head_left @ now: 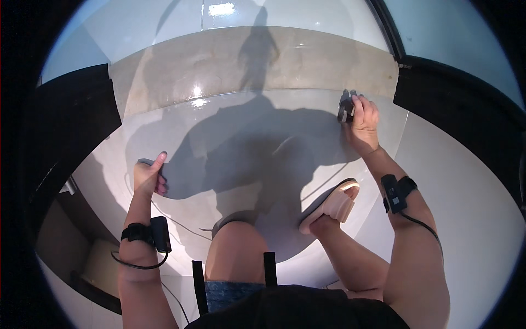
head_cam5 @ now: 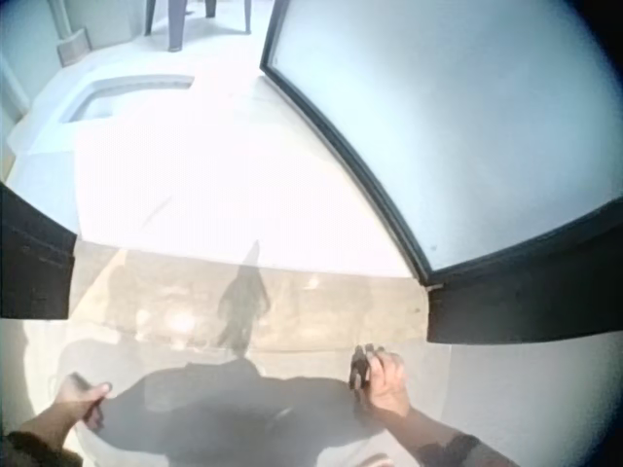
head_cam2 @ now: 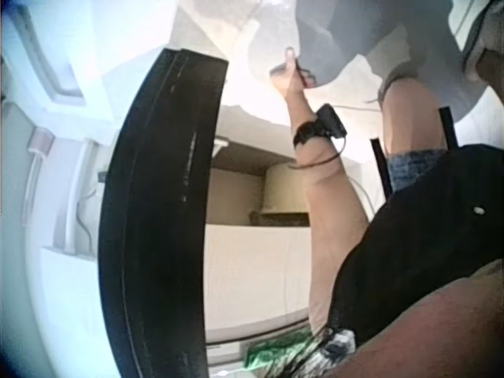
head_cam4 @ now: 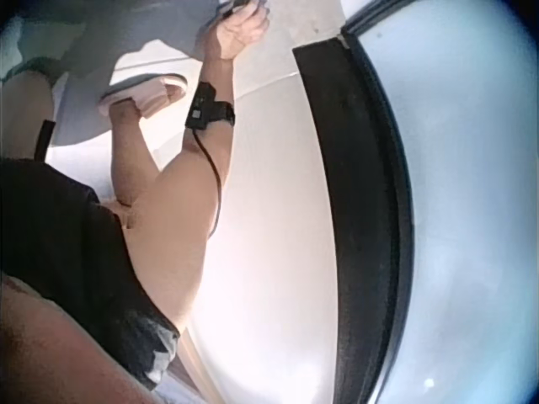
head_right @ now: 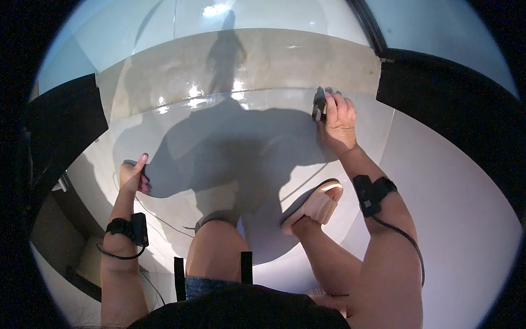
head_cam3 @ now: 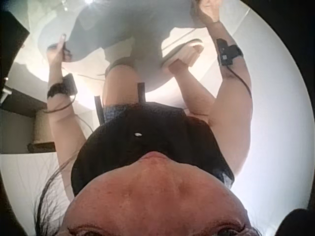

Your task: Scrubbing the floor and a glass door in a bathroom using a cleaning pad.

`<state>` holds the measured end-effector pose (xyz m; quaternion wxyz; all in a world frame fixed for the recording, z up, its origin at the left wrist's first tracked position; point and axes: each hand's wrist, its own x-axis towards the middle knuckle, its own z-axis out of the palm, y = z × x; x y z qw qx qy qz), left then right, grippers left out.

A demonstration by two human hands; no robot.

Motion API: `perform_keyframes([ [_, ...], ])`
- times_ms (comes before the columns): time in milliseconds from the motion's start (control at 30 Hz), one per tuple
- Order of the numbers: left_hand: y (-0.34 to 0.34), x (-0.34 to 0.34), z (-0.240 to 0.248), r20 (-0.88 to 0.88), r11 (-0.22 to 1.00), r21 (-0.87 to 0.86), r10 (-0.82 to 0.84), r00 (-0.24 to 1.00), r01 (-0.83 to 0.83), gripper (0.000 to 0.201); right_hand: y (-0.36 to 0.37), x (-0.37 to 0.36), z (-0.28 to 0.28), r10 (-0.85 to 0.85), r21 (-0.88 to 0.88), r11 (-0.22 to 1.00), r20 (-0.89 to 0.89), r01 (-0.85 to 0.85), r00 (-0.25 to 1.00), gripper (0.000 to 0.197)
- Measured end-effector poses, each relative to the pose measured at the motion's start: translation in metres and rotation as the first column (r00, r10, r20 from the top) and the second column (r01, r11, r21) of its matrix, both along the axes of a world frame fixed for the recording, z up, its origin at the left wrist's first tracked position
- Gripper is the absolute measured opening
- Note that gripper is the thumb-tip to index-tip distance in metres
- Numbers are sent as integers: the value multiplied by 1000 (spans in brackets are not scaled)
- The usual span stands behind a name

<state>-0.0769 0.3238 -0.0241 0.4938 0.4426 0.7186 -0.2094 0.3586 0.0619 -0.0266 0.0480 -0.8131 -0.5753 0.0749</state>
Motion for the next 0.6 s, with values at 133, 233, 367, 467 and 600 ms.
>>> perform_keyframes([
  [133, -1, 7, 1, 2, 1000, 11, 12, 1000, -12, 61, -8, -5, -12, -64, 47, 997, 66, 61, 996, 61],
  [233, -1, 13, 1, -14, 1000, -4, 3, 1000, -4, 61, 34, -27, -9, -214, -251, 947, -20, 203, 977, 55],
  [367, -3, 1, -2, -33, 1000, 21, 4, 999, -3, 63, 63, -37, -8, 7, 21, 1000, -109, -5, 994, 46],
  [467, 0, -1, -2, -17, 1000, 16, 22, 1000, -22, 63, 33, 30, 3, 148, -270, 949, -66, -160, 987, 28],
  [600, -2, 4, -3, -12, 1000, 25, -2, 1000, 2, 63, 39, 51, 19, 158, -362, 920, 1, -147, 987, 21],
])
